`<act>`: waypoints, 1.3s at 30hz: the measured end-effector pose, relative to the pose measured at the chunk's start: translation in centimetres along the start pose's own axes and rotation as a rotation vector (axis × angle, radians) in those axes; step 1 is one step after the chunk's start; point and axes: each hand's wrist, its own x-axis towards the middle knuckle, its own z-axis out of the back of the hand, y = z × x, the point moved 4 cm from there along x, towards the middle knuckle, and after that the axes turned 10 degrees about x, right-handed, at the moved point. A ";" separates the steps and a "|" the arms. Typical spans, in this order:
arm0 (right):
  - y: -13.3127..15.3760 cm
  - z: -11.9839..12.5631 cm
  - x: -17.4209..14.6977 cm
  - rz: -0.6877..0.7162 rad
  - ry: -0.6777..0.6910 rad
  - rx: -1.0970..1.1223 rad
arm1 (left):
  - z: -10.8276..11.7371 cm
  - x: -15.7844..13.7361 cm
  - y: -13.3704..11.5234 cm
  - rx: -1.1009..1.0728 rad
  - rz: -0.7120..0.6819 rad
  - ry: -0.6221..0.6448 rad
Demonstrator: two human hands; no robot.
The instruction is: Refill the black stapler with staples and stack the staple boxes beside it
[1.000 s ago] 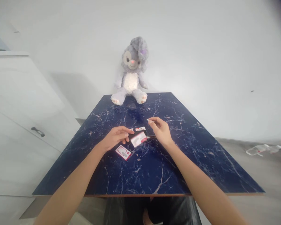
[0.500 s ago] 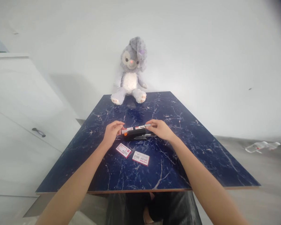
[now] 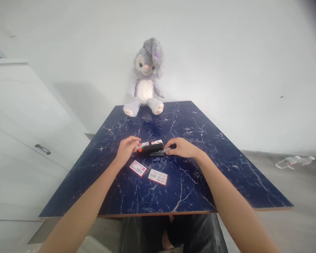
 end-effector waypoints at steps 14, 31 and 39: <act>-0.2 -0.3 0.1 -0.010 0.017 -0.014 | -0.2 -0.1 -0.2 0.025 0.001 0.015; -0.9 0.2 0.9 -0.057 -0.251 0.271 | 0.5 0.1 -0.6 0.184 -0.012 -0.120; -3.1 -0.7 1.0 -0.173 -0.840 1.204 | -0.6 -0.2 -0.7 0.073 0.198 0.322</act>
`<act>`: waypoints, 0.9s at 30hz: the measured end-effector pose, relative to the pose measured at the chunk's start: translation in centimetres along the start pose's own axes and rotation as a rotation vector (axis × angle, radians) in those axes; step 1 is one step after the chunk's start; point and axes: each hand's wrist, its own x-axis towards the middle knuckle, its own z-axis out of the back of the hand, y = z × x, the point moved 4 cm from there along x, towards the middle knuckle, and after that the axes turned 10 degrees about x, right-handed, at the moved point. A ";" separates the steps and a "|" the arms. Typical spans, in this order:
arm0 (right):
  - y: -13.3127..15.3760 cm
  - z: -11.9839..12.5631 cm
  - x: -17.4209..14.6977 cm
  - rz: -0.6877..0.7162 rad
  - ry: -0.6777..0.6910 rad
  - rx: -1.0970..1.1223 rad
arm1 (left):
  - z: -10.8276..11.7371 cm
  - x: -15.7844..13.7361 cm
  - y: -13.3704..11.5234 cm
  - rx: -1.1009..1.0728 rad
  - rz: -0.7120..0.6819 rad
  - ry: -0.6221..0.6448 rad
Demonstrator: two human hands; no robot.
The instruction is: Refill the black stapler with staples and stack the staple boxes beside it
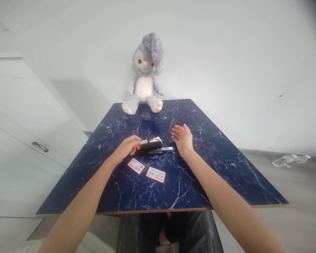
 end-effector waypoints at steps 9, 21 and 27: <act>-0.2 -1.5 -0.9 -0.118 0.089 0.165 | 1.0 -1.3 -0.9 0.311 -0.092 0.162; -2.3 -2.3 -2.2 -0.109 0.210 0.104 | -0.2 -1.1 -0.4 0.294 -0.165 0.088; -2.4 -3.2 -2.8 -0.057 0.336 -0.042 | -2.1 -1.3 -1.0 0.354 -0.216 0.027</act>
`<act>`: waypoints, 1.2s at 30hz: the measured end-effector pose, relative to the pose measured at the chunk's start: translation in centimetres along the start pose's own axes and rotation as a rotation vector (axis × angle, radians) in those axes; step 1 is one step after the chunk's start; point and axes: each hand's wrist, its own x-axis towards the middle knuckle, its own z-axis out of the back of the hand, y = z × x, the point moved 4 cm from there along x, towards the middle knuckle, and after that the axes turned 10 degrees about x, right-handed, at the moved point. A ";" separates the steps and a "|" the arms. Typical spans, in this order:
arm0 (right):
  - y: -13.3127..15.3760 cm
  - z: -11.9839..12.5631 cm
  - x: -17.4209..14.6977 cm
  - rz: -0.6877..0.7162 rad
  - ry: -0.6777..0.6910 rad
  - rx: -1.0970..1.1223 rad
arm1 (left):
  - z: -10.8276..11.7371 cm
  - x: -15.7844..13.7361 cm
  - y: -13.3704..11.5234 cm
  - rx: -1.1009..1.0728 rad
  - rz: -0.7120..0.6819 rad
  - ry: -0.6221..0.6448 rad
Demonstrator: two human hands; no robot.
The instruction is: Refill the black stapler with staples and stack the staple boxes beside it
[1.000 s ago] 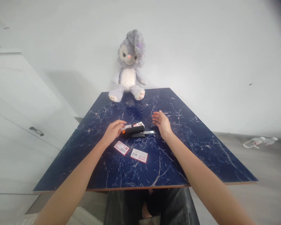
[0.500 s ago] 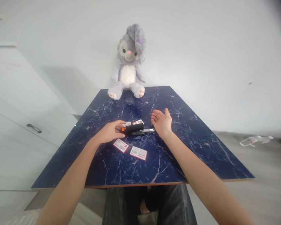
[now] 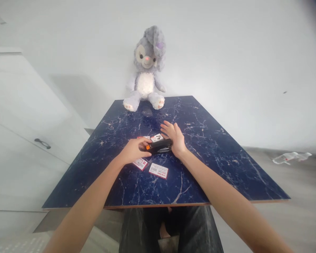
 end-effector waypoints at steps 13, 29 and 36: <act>0.0 -0.4 -0.7 0.009 0.000 -0.017 | -1.0 0.1 0.2 -0.033 -0.003 -0.036; 3.7 3.0 0.3 0.260 -0.277 -0.742 | 1.7 1.1 0.9 0.431 -0.059 -0.333; 2.7 3.5 0.6 -0.173 -0.152 -0.832 | 1.2 1.4 1.9 0.501 -0.058 -0.181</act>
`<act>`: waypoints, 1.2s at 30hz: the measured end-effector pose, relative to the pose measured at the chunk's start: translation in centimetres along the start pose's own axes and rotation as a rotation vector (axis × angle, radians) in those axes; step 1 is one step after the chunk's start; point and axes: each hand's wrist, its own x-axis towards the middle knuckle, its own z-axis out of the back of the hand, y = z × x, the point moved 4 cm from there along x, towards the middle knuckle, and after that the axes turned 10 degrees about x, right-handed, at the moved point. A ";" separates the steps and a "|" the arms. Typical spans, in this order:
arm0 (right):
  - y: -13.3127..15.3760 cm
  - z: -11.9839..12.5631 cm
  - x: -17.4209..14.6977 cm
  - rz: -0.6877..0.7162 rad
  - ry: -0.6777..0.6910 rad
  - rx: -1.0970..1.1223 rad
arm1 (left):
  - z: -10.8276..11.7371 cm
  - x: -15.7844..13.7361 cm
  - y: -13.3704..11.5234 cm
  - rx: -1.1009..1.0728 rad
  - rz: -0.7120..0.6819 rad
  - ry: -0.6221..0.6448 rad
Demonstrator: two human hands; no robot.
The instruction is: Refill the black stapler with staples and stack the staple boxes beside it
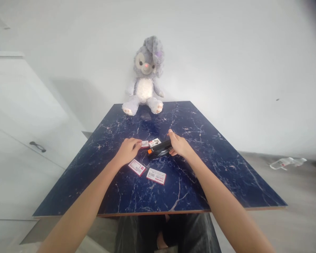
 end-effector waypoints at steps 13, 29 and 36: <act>-0.4 -2.8 0.0 0.188 0.174 0.335 | 0.2 -1.1 -2.9 -0.432 0.031 0.257; -1.3 -2.6 0.5 0.294 -0.006 0.192 | 3.5 -2.7 -2.1 -0.251 -0.133 0.503; -1.4 -2.5 0.7 0.315 -0.019 0.251 | 2.1 -3.0 -1.1 -0.051 -0.044 0.322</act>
